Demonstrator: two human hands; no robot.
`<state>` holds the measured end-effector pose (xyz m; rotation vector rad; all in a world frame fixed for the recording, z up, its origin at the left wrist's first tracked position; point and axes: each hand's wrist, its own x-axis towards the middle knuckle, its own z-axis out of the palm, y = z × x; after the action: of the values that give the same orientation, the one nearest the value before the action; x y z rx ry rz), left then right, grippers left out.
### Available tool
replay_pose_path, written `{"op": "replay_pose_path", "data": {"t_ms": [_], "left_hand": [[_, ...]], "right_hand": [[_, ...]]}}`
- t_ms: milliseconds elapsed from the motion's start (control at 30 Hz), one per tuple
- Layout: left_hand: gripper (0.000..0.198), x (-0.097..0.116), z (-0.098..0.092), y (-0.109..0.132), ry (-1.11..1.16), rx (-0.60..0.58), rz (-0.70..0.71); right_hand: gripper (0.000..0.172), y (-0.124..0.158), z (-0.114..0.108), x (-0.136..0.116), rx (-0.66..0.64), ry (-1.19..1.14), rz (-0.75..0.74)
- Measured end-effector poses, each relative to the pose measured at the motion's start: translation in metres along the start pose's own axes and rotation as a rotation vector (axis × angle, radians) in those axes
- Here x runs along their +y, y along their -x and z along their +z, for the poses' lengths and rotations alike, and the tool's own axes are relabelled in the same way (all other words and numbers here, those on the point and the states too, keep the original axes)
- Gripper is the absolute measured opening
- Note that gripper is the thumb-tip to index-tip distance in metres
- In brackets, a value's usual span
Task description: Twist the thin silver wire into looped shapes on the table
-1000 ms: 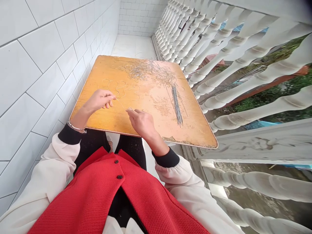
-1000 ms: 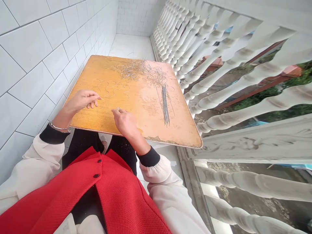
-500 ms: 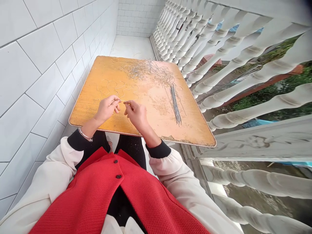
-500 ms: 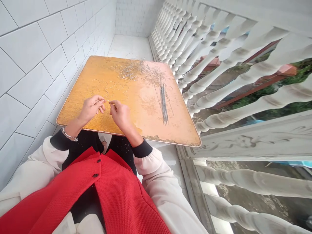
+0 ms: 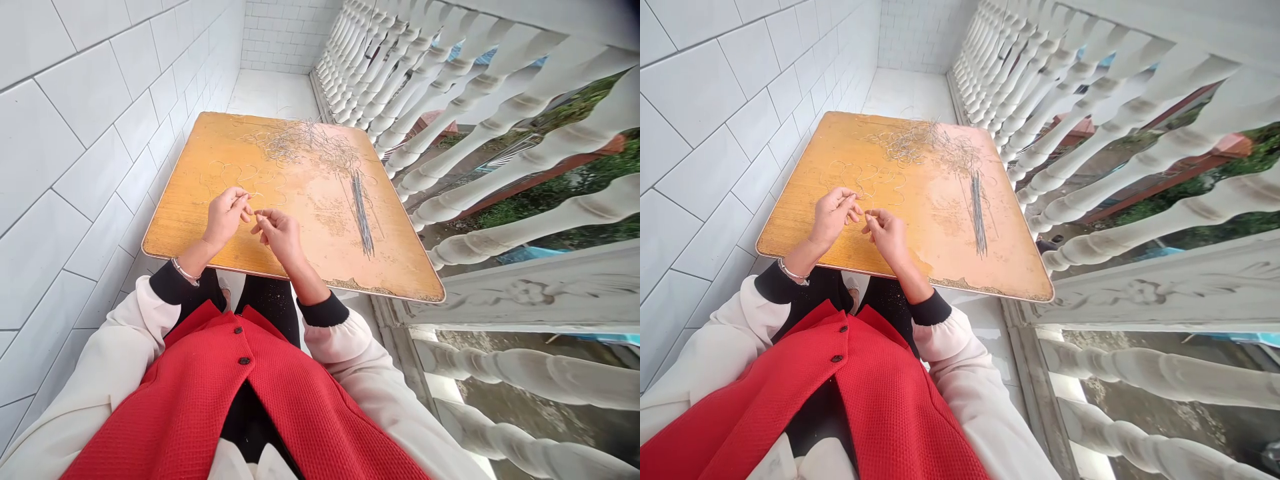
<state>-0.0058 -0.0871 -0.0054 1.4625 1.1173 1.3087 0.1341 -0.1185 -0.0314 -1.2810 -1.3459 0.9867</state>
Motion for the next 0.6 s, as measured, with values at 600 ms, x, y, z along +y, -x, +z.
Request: {"op": "replay_pose_path", "data": {"t_ms": [600], "left_hand": [[0.011,0.0,0.006,0.025,0.325,-0.073,-0.32]], "right_hand": [[0.026,0.031,-0.01,0.009,-0.107,0.476,-0.17]]}}
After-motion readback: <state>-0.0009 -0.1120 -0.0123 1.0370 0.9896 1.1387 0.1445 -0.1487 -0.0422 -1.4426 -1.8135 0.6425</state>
